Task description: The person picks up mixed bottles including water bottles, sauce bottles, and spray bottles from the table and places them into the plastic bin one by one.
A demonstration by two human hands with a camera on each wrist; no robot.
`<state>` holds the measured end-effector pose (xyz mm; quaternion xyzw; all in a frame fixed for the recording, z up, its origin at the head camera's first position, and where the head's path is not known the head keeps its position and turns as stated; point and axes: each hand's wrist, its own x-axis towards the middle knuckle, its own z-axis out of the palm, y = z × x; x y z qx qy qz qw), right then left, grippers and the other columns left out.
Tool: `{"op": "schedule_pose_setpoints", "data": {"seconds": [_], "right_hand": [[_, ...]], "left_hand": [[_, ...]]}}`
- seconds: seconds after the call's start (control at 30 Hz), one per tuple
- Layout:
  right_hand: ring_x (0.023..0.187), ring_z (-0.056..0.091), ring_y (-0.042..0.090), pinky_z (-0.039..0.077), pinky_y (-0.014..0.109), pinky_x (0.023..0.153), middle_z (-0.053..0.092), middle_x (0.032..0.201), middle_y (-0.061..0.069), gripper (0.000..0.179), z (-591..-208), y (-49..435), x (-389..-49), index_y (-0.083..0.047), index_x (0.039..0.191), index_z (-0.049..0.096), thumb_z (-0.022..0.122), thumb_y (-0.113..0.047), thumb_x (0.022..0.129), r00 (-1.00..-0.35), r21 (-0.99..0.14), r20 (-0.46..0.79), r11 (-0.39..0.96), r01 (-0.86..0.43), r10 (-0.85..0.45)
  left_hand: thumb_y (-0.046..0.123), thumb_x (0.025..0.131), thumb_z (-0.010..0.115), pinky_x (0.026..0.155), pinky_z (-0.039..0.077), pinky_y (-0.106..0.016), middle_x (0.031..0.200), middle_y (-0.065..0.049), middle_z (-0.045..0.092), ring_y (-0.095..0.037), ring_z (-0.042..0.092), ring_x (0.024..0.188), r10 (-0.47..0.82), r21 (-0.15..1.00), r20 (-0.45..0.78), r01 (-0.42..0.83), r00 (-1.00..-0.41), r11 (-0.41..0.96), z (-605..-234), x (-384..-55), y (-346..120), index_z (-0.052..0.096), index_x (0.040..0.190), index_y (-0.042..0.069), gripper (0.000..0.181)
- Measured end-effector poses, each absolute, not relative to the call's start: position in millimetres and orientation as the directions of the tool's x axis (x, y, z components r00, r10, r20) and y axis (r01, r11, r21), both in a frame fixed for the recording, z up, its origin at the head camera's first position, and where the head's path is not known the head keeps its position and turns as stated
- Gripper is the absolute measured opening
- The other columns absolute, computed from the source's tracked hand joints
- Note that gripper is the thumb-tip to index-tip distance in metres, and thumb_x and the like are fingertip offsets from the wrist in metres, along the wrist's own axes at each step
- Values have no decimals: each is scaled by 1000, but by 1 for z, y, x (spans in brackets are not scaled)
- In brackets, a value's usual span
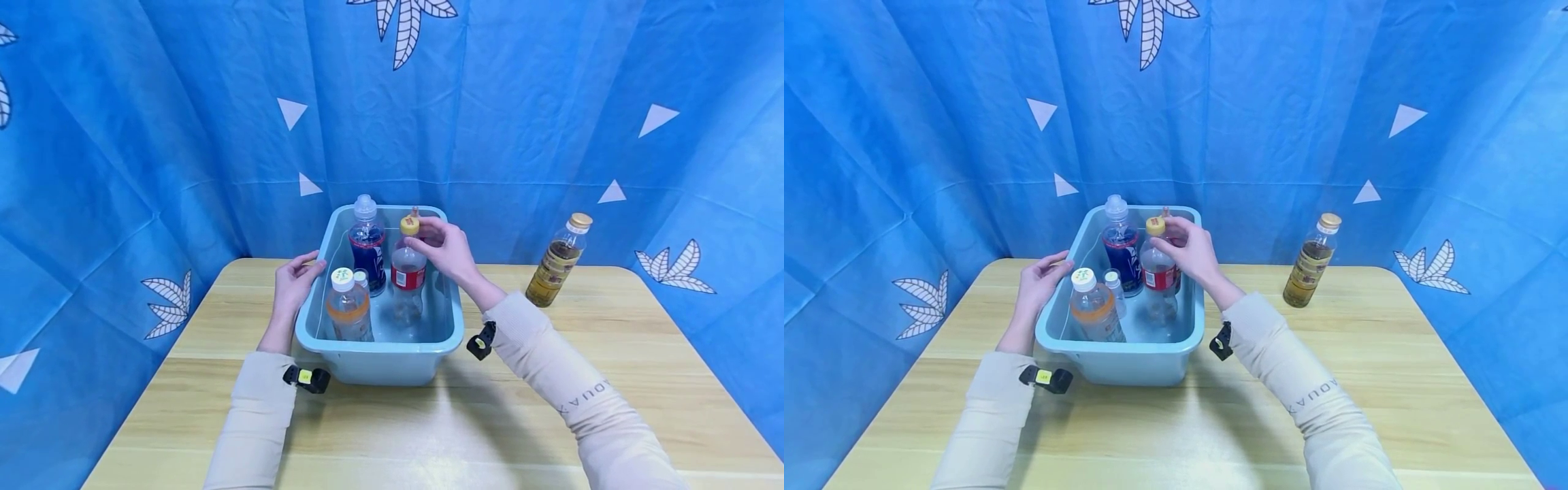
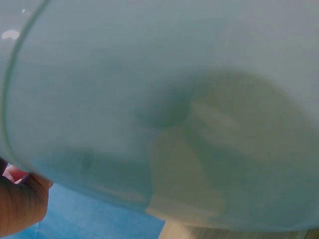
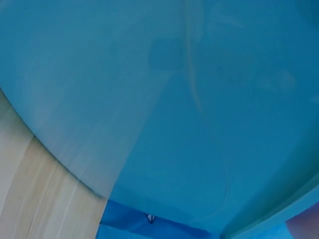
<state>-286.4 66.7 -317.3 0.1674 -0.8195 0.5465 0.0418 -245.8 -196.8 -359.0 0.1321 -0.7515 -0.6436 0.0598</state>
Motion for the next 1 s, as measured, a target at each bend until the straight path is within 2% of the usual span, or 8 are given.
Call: {"op": "schedule_pose_setpoints", "data": {"seconds": [0.27,0.4,0.57,0.63,1.0], "right_hand": [[101,56,21,46,34,85,59,112,6,43,-314,77,-282,-11,117,56,67,-29,78,-931,-864,295,357,-356,-213],[104,54,27,44,39,88,58,113,13,41,-303,82,-273,-5,116,55,66,-22,80,-921,-853,330,354,-384,-206],[106,53,23,43,38,89,57,115,11,42,-300,92,-268,-6,118,54,65,-23,81,-925,-838,334,392,-379,-181],[104,54,18,44,36,88,57,115,7,44,-307,98,-273,-9,118,55,65,-29,80,-926,-833,338,404,-378,-169],[102,54,19,44,38,87,58,113,9,43,-306,122,-262,-7,118,55,64,-29,81,-907,-803,397,427,-416,-138]], "left_hand": [[28,86,58,81,48,-33,108,-13,57,-24,57,95,-281,984,-82,-123,-956,133,-359,-245,-195,52,125,13,42],[29,86,58,82,48,-33,107,-14,57,-23,57,95,-281,982,-82,-126,-956,141,-359,-245,-195,51,126,14,43],[29,86,57,82,47,-33,108,-13,57,-24,57,96,-283,981,-88,-133,-955,144,-359,-245,-195,51,125,13,42],[28,86,57,82,47,-34,110,-14,57,-25,56,97,-280,981,-90,-134,-956,142,-359,-245,-195,50,126,13,43],[34,83,60,80,48,-35,107,-14,58,-24,58,94,-277,986,-45,-87,-960,140,-358,-241,-195,53,123,11,46]]}}
